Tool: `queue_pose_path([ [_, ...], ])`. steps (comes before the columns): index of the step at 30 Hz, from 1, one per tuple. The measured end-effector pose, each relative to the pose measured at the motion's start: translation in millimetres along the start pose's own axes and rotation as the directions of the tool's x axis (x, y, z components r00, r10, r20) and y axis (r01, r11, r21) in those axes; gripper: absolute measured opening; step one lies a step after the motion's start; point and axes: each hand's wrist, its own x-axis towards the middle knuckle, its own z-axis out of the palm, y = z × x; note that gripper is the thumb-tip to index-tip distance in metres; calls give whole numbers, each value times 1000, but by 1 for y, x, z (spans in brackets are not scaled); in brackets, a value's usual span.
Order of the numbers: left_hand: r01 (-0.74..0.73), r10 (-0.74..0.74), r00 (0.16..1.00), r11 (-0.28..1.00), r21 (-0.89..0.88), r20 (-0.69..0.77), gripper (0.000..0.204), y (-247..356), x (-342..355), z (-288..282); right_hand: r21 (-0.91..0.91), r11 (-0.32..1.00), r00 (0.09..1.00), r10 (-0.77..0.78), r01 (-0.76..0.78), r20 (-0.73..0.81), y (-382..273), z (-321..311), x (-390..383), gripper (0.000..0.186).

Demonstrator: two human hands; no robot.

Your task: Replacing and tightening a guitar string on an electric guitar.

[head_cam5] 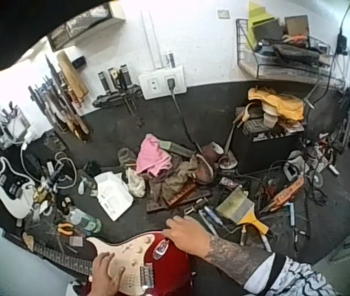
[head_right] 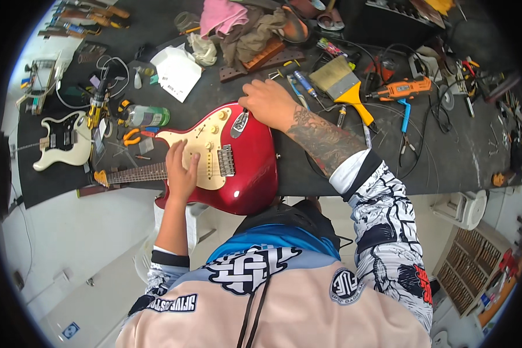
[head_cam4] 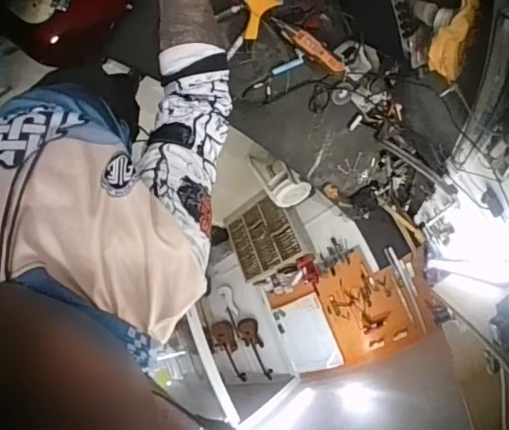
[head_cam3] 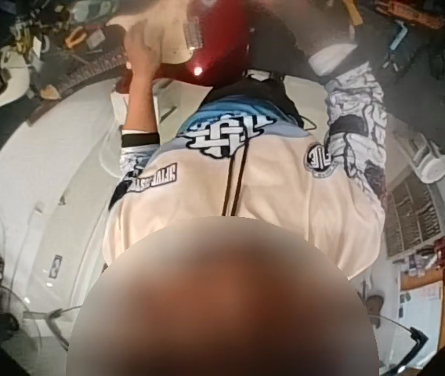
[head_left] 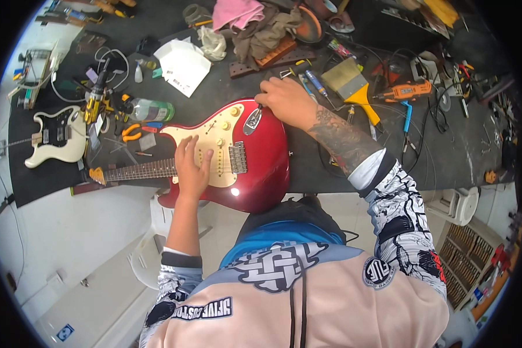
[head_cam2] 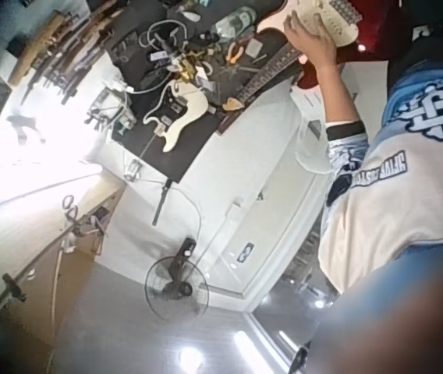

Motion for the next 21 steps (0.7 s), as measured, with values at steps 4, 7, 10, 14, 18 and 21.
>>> queue_pose_path([
  [4,166,-166,986,986,17,-24,53,-5,-67,-13,-65,997,998,-47,49,29,-11,6,5,8],
  [7,278,-275,942,960,-13,-194,56,-23,-111,-14,-90,992,996,-83,84,19,-18,11,5,7],
  [10,509,-502,789,857,-82,-354,61,-55,-152,-2,-110,988,994,-104,106,20,-26,7,9,7],
  [14,720,-830,432,553,-419,-353,71,-72,-165,11,-128,987,995,-93,95,23,-24,7,9,7],
  [18,628,-952,250,300,-718,-179,80,-73,-154,16,-181,980,996,-82,88,39,-14,7,3,8],
  [21,356,-958,278,34,-934,71,80,-106,-179,19,-171,981,993,-81,96,90,-25,-4,15,10],
])
